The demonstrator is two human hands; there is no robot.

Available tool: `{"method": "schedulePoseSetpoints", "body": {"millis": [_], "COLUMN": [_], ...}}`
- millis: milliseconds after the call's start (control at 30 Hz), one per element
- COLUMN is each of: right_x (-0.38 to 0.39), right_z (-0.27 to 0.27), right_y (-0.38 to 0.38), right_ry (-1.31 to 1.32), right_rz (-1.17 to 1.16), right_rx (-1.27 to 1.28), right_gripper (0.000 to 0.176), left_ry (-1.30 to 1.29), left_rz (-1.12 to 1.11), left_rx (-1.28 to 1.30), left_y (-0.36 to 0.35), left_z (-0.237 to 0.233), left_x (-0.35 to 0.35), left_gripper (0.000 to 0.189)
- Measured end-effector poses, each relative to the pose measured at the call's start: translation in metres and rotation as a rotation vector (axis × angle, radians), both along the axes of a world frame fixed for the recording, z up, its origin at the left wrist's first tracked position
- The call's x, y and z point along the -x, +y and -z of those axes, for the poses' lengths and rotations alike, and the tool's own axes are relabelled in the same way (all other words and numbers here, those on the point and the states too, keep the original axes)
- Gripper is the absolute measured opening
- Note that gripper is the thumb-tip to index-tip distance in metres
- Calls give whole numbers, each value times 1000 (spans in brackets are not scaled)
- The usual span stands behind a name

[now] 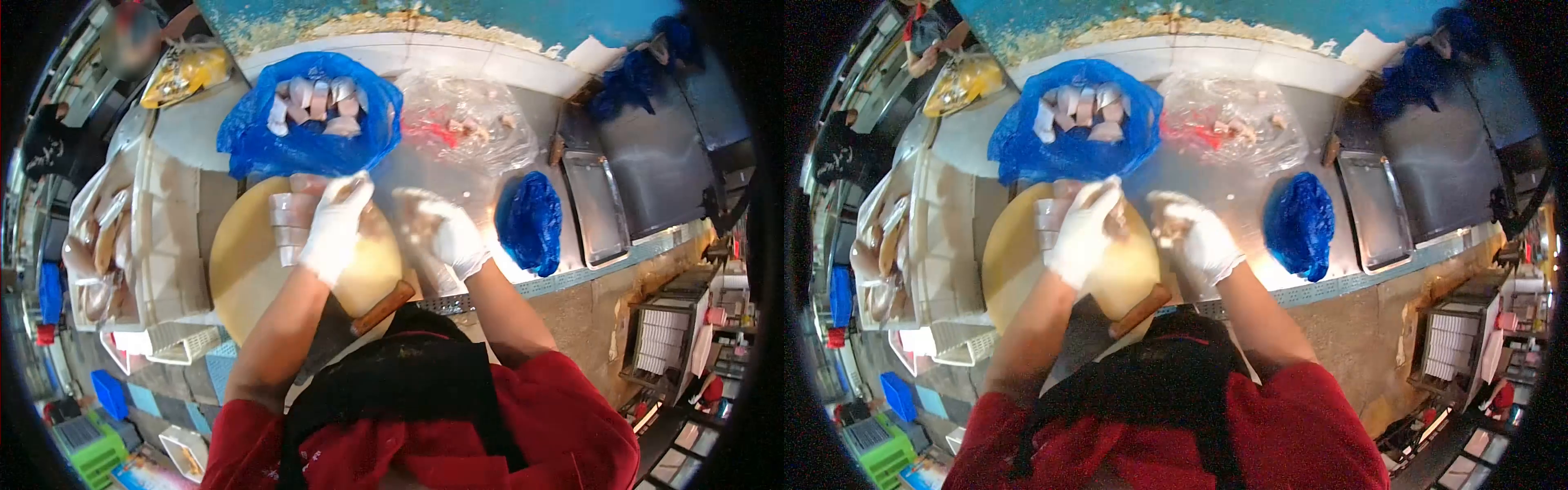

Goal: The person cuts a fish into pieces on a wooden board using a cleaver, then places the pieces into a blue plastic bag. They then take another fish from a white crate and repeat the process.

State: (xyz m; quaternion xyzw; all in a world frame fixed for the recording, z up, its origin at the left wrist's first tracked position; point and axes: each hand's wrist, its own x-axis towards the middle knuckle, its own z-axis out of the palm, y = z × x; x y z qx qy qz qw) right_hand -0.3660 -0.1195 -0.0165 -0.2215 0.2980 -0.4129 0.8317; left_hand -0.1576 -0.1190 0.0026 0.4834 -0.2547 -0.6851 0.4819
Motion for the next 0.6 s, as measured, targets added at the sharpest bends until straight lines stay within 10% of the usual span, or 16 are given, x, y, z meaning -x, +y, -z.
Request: {"method": "schedulePoseSetpoints", "body": {"millis": [133, 233, 333, 400, 467, 533, 600], "right_x": [54, 92, 108, 120, 54, 38, 0], "right_z": [-34, -29, -8, 62, -29, 37, 29], "right_y": [-38, -80, -109, -121, -79, -62, -44], "right_ry": [10, 1280, 30, 564, 441, 495, 447], "right_rz": [355, 162, 463, 486, 674, 498, 69], "right_rx": [-79, 995, 233, 673, 91, 390, 340], "right_gripper": [14, 14, 12, 11, 24, 29, 59], "left_ry": [52, 77, -151, -292, -659, -1100, -943], "left_rz": [45, 73, -65, -216, -273, -132, 129], "left_rx": [171, 259, 378, 368, 327, 399, 290], "left_y": [-65, -82, -73, -54, -27, 6, 34], "left_z": [-38, -52, -53, -44, -39, -5, -36], "left_x": [71, 78, 37, -7, -53, -117, -124], "left_gripper": [49, 63, 68, 54, 53, 66, 82]}}
